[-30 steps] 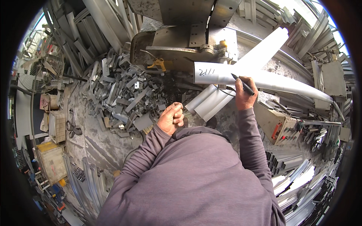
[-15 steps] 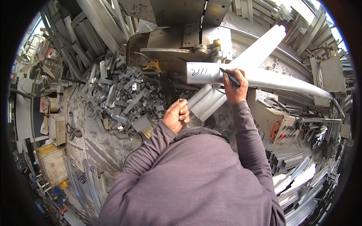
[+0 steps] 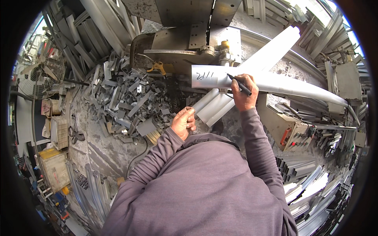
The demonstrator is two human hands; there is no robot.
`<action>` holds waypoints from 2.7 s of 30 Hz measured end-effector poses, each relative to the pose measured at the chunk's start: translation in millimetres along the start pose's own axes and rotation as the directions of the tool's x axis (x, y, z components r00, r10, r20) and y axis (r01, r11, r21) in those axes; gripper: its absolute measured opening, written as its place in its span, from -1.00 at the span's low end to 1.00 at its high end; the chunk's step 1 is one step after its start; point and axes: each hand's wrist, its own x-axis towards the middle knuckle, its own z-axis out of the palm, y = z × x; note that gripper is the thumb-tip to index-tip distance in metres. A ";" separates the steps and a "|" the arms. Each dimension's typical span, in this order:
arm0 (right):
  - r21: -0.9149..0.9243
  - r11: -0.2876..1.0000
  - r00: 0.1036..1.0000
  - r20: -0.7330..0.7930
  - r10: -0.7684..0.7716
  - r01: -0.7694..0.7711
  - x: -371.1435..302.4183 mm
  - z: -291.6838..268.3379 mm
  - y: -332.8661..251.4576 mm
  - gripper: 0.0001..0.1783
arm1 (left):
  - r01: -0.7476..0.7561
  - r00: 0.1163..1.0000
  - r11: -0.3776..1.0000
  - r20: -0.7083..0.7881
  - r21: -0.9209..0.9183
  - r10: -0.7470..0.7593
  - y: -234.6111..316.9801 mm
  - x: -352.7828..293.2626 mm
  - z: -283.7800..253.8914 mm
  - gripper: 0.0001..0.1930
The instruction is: The person loads long metal profiles into a cutting machine, operates the controls to cut them, marks the cut pieces with a marker, and stacks them. The person repeats this cycle multiple times, handling each profile individually and organizing the cut pieces on the floor.
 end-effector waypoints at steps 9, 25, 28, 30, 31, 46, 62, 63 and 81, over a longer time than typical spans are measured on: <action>-0.032 0.998 0.997 0.060 -0.050 0.052 1.0 -5.2 -1.7 -0.84 | -0.003 0.995 1.000 -0.099 0.023 0.006 -8.6 2.9 -5.2 -0.89; -0.012 0.999 0.996 0.075 -0.048 0.049 2.2 -10.2 6.8 -0.89 | 0.035 0.978 0.998 -0.209 0.060 -0.022 -22.4 8.6 -20.7 -0.91; 0.024 1.000 0.999 0.044 -0.006 0.005 2.5 -13.0 9.6 -0.88 | 0.030 0.976 0.998 -0.218 0.056 -0.017 -23.2 9.3 -22.1 -0.91; 0.009 1.000 1.000 0.011 0.024 -0.024 3.7 -17.2 12.2 -0.86 | 0.031 0.976 0.998 -0.219 0.057 -0.017 -23.6 9.1 -22.6 -0.91; -0.010 1.000 1.000 -0.005 0.006 -0.006 5.1 -19.5 13.9 -0.86 | 0.031 0.975 0.998 -0.223 0.058 -0.017 -23.7 9.2 -22.7 -0.91; -0.068 0.997 0.999 0.032 -0.019 0.021 5.1 -23.1 15.8 -0.82 | 0.042 0.978 0.996 -0.209 0.079 -0.024 -28.0 14.8 -20.9 -0.90; -0.064 0.997 0.999 -0.006 0.052 -0.052 14.1 -37.3 15.0 -0.90 | 0.039 0.976 0.996 -0.219 0.082 -0.020 -32.4 15.7 -25.9 -0.91; -0.078 0.996 0.999 -0.008 0.052 -0.053 14.3 -38.1 16.3 -0.90 | 0.040 0.976 0.996 -0.215 0.080 -0.021 -32.8 15.6 -25.7 -0.91; -0.141 0.990 0.999 -0.046 -0.012 0.005 17.5 -43.6 30.2 -0.88 | 0.053 0.971 0.994 -0.235 0.091 -0.030 -39.7 19.2 -27.8 -0.91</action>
